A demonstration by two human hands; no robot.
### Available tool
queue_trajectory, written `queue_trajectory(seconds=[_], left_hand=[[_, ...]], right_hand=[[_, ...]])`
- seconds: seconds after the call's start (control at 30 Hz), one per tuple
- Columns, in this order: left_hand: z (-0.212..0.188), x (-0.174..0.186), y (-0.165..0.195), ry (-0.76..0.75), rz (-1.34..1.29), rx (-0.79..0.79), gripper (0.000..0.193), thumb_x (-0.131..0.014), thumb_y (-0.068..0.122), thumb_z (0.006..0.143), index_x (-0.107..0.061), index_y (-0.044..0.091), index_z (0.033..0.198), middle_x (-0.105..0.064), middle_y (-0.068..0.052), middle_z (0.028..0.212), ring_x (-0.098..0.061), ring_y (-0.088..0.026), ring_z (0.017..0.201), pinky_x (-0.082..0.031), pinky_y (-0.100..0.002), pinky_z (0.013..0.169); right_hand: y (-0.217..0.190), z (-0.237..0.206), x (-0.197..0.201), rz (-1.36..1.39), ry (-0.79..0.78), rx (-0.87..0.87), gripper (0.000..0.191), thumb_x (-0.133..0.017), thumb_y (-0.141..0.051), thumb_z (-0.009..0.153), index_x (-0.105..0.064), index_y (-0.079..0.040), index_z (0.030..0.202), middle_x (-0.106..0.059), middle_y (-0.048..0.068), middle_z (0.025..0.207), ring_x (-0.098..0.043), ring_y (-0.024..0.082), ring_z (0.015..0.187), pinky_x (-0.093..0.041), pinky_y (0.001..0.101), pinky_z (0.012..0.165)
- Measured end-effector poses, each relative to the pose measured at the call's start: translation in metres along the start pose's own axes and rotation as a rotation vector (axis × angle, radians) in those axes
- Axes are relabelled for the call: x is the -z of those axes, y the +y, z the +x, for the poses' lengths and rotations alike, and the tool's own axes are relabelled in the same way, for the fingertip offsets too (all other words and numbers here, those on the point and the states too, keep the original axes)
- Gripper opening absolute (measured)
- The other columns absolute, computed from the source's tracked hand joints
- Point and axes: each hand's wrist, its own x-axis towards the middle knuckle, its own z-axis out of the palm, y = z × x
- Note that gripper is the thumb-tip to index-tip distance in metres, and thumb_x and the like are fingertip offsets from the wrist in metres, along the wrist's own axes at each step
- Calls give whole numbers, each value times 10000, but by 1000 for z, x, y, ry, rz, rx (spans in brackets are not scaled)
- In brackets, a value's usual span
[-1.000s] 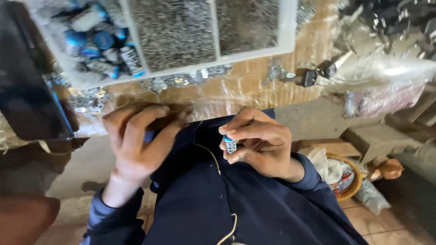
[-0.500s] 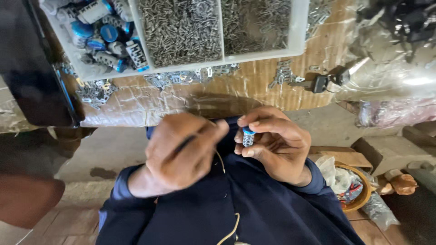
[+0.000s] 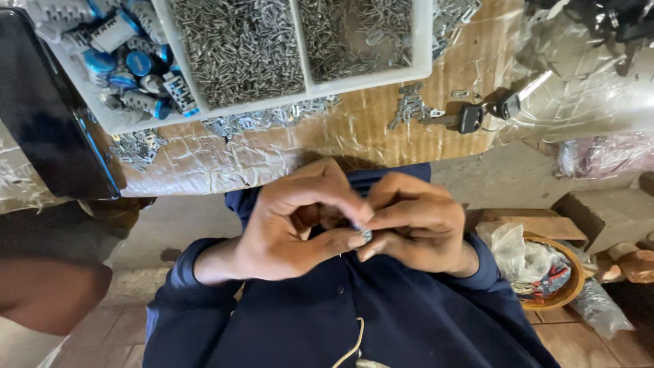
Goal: The person sits at a workbench and assembles small electrical terminal connectors by hand. They pick small metal pins and parts from a compartment tray, insert and press the pins into blue-capped connector bodies held in their hands, and set finished pieces aside, repeating the assembly cycle throughout the clip.
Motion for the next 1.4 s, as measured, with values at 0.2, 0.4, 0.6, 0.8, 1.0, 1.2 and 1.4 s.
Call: queue_trajectory(seconds=[0.2, 0.4, 0.6, 0.8, 1.0, 1.2, 1.4], left_hand=[[19, -17, -13, 315, 1117, -515, 358, -749, 222, 896, -794, 120, 1236, -570, -39, 1041, -589, -224, 938, -535, -343, 777], [21, -1, -22, 248, 1111, -701, 268, -757, 105, 955, -767, 66, 1220, -634, -72, 1151, -633, -254, 1037, -565, -364, 859], [-7, 10, -11, 338, 543, -484, 234, -854, 1, 875, -725, 62, 1060, -717, -60, 1045, -660, -245, 902, -558, -358, 776], [-21, 17, -8, 296, 602, -594, 266, -873, 42, 899, -730, 63, 1123, -693, -65, 1098, -634, -246, 940, -558, -370, 815], [-41, 38, -8, 152, 170, -321, 302, -848, 41, 825, -735, 110, 1097, -594, -32, 958, -604, -175, 827, -505, -321, 724], [-44, 37, -15, 398, 649, -331, 418, -871, 104, 936, -689, 142, 1311, -581, -41, 1038, -591, -195, 895, -503, -342, 756], [-37, 34, -25, 445, 993, -254, 440, -790, 218, 1009, -652, 113, 1413, -558, -84, 1137, -557, -277, 1025, -509, -396, 875]], right_hand=[[2, -20, 2, 4, 370, 60, 322, -810, -76, 957, -688, 39, 1231, -663, 256, 1175, -758, 242, 908, -689, 290, 750], [2, -19, -3, 27, 354, 48, 336, -809, -30, 949, -671, 38, 1248, -655, 254, 1204, -759, 248, 933, -703, 310, 738], [0, 2, -18, 20, 272, -16, 329, -800, 11, 949, -648, 48, 1239, -637, 241, 1258, -755, 258, 996, -706, 312, 780], [-3, 21, -36, -255, 159, 17, 354, -830, 9, 884, -696, 42, 1210, -692, 196, 1169, -688, 173, 953, -591, 216, 798], [2, 38, -43, -229, -126, 42, 334, -876, 20, 851, -748, 8, 1159, -690, 137, 1113, -721, 190, 971, -605, 250, 803], [9, 35, -48, 51, 100, -49, 306, -780, 48, 909, -703, 32, 1205, -667, 227, 1228, -778, 244, 933, -714, 296, 766], [4, 28, -50, 4, 162, 8, 334, -796, 73, 907, -695, 41, 1224, -663, 238, 1187, -765, 258, 911, -709, 294, 714]])
